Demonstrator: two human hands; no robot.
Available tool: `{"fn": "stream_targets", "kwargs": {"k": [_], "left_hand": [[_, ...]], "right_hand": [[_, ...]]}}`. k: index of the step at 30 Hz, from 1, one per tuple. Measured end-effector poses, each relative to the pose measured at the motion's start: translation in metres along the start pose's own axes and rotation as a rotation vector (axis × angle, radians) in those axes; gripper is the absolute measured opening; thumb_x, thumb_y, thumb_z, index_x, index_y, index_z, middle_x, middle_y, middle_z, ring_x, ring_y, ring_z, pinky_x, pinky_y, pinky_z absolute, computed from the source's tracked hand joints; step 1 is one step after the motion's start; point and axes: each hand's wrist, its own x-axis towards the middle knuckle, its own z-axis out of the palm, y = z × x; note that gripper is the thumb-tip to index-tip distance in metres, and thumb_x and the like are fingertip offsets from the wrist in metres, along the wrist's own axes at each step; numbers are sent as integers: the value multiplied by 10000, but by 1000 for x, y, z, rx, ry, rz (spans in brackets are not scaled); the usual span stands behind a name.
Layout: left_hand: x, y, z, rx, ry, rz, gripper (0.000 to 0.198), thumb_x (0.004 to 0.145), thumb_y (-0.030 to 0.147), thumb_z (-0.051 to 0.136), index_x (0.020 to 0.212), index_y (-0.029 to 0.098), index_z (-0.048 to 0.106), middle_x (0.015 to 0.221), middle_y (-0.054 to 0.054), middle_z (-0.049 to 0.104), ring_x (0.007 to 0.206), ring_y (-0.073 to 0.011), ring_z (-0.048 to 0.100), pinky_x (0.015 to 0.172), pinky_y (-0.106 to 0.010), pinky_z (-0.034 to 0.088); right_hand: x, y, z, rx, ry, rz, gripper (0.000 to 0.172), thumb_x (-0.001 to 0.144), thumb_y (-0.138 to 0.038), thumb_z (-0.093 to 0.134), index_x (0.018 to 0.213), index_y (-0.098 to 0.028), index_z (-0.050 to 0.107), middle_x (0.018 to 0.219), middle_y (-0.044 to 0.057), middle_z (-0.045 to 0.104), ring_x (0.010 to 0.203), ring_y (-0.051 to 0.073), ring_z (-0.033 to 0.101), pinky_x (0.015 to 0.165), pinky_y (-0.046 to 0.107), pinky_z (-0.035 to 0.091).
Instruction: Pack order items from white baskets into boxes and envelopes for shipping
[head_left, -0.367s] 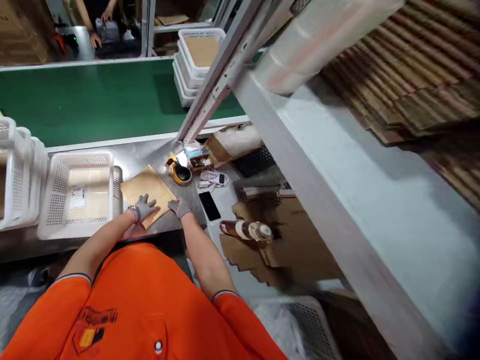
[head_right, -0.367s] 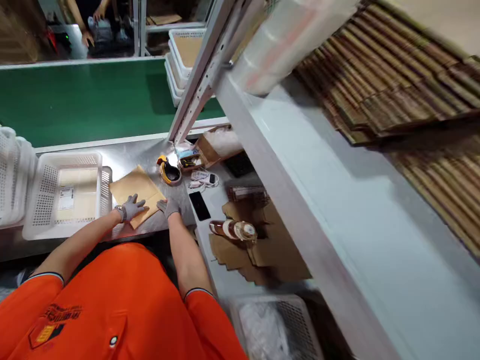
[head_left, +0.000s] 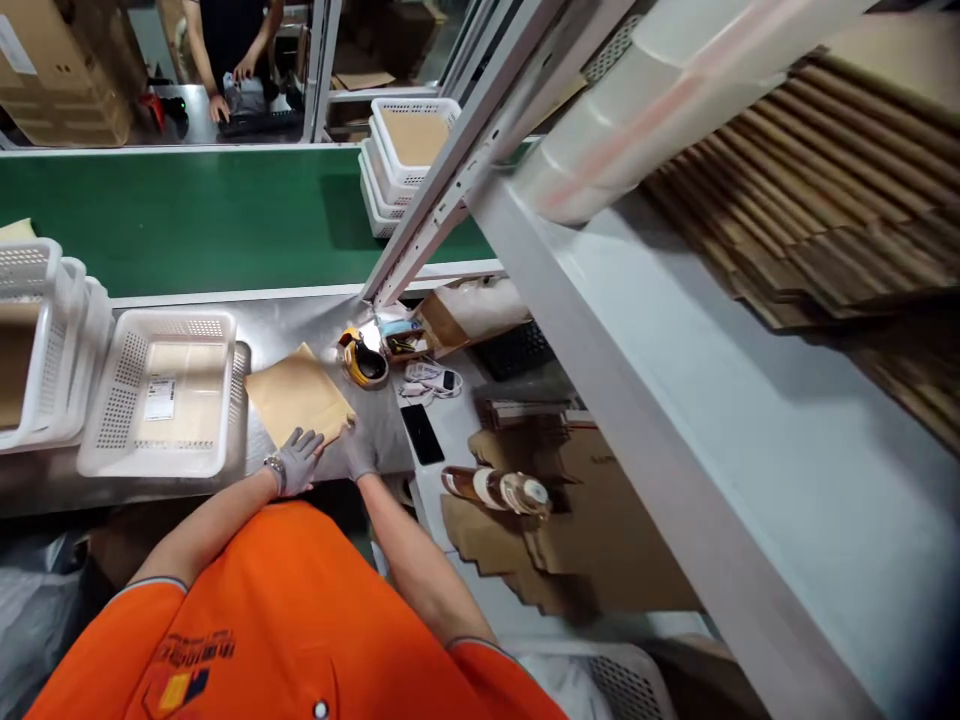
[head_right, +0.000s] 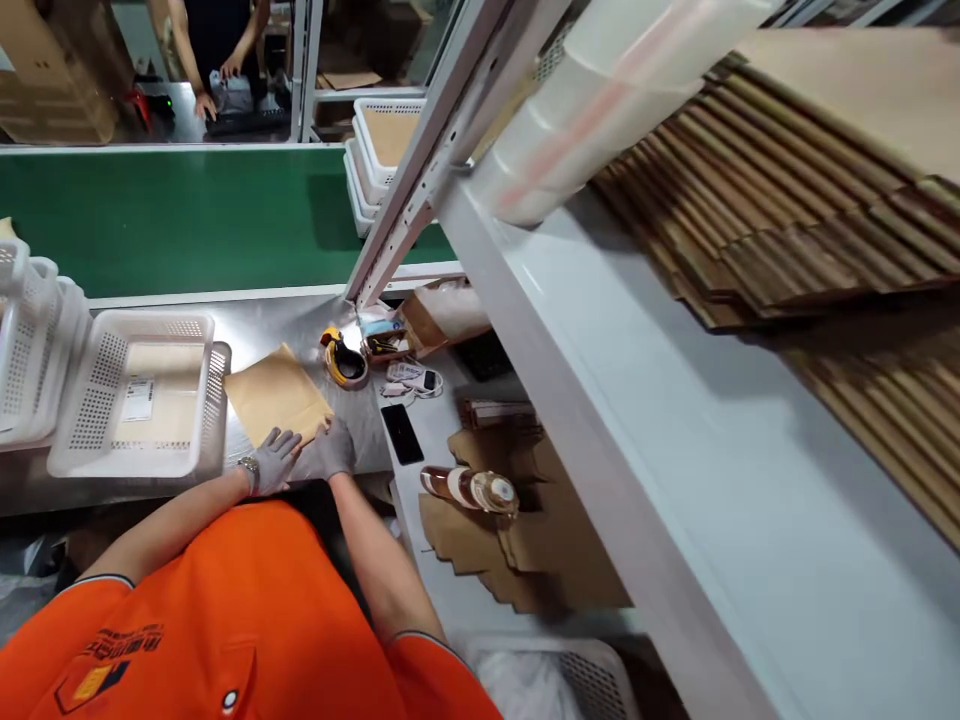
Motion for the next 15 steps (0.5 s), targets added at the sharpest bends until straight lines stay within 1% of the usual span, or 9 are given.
{"fn": "stream_targets", "kwargs": {"k": [1,2,3,4,5,7,11,13,15], "left_hand": [[-1,-1,5,-11,5,2,1047,908,504,805,1742,23,395,1846,-314,292,1734,-490,234,1401,-679,72],[-1,-3,10,-24,15,2,1052,907,483,810,1753,28,379,1849,-309,291,1740,-480,232,1408,-666,71],[-2,-5,13,-38,27,-5,1058,905,464,814,1762,35,364,1851,-305,288,1745,-474,227,1411,-660,73],[-3,-7,17,-52,37,-14,1061,904,448,817,1769,44,354,1854,-302,282,1750,-470,219,1413,-660,75],[-5,-9,20,-65,41,-22,1058,904,437,821,1772,54,351,1858,-298,273,1754,-467,209,1413,-664,78],[-10,-10,26,-84,35,-32,1038,907,428,827,1767,73,369,1867,-291,251,1762,-463,187,1413,-672,83],[-33,-11,36,-93,2,-39,1001,916,425,829,1746,57,409,1878,-293,204,1769,-463,151,1421,-656,88],[-47,-9,38,-99,-11,-53,1033,895,403,843,1756,54,392,1884,-293,174,1771,-464,140,1422,-651,97],[-61,-6,34,-118,-38,-74,1076,847,348,866,1766,68,380,1885,-287,175,1769,-463,153,1417,-649,139]], "right_hand": [[-8,6,1,-109,-8,-42,278,944,-285,654,1109,-125,811,1347,107,800,1406,177,639,1274,267,430],[-14,12,2,-250,-31,-97,394,906,-232,676,1262,-107,791,1509,149,732,1560,214,525,1358,321,343],[-19,17,2,-417,-65,-159,531,893,-202,689,1410,-92,736,1634,184,643,1659,253,413,1409,386,275],[-22,21,3,-590,-104,-219,638,906,-208,685,1527,-67,660,1719,214,553,1711,284,333,1434,431,225],[-22,25,3,-745,-141,-269,703,934,-235,671,1605,-44,588,1770,235,479,1733,309,290,1445,461,198],[-17,28,1,-916,-194,-315,738,988,-291,635,1669,-33,516,1810,246,413,1739,336,281,1445,487,189],[-1,22,-7,-1039,-261,-329,729,1047,-339,592,1699,-34,478,1819,257,401,1738,360,273,1425,521,177],[4,19,-12,-1111,-273,-319,747,1065,-375,589,1703,-9,463,1825,279,374,1742,381,249,1419,542,150],[7,17,-15,-1181,-280,-305,794,1068,-412,590,1719,14,433,1835,292,342,1743,399,238,1415,543,147]]}}
